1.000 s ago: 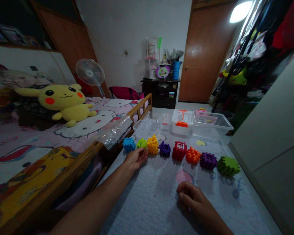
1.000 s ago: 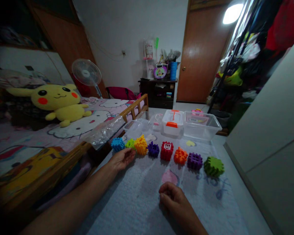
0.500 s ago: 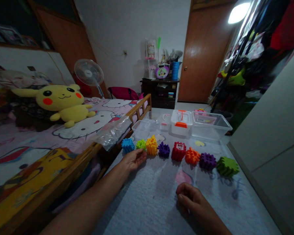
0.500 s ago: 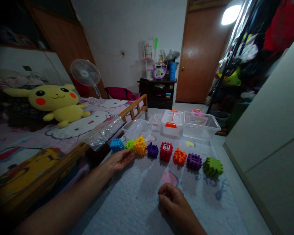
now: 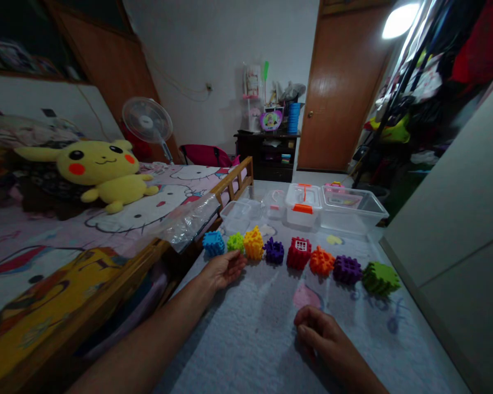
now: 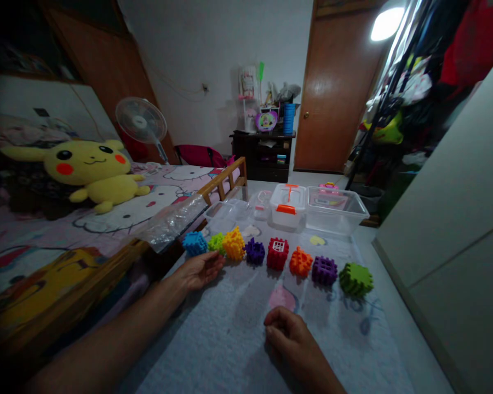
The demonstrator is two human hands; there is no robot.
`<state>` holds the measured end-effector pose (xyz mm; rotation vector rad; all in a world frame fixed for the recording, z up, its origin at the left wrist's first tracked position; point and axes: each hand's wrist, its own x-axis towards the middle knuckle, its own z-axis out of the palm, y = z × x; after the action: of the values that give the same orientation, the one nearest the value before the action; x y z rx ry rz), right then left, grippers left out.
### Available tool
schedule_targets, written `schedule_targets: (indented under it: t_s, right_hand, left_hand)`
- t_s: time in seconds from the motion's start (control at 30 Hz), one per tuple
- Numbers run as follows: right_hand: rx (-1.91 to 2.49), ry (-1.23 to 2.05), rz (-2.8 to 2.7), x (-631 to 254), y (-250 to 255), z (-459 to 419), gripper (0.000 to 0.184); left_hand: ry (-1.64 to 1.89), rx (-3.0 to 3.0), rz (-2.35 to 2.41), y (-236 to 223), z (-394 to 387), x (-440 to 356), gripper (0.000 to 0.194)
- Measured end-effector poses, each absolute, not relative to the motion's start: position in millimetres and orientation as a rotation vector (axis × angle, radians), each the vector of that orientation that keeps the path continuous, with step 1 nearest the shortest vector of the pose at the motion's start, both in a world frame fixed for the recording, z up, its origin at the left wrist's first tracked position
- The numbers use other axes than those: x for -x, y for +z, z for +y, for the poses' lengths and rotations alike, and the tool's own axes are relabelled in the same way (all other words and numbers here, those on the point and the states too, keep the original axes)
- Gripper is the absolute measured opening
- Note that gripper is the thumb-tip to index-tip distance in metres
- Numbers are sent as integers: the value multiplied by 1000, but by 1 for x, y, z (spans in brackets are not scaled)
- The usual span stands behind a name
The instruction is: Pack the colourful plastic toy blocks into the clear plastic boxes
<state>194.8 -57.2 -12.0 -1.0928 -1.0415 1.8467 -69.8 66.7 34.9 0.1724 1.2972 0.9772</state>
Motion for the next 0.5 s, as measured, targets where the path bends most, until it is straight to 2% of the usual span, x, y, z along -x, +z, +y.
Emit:
schedule_targets:
  t_s: [0.37,0.5]
  right_hand:
    - [1125,1835,-1089,-196,-11,-57,27]
    - [1136,1824,-1124,-196,-10,-56,32]
  left_hand:
    - [926,-281,1325,29,53,69,16]
    - [863,-542,1321,34,35,70,11]
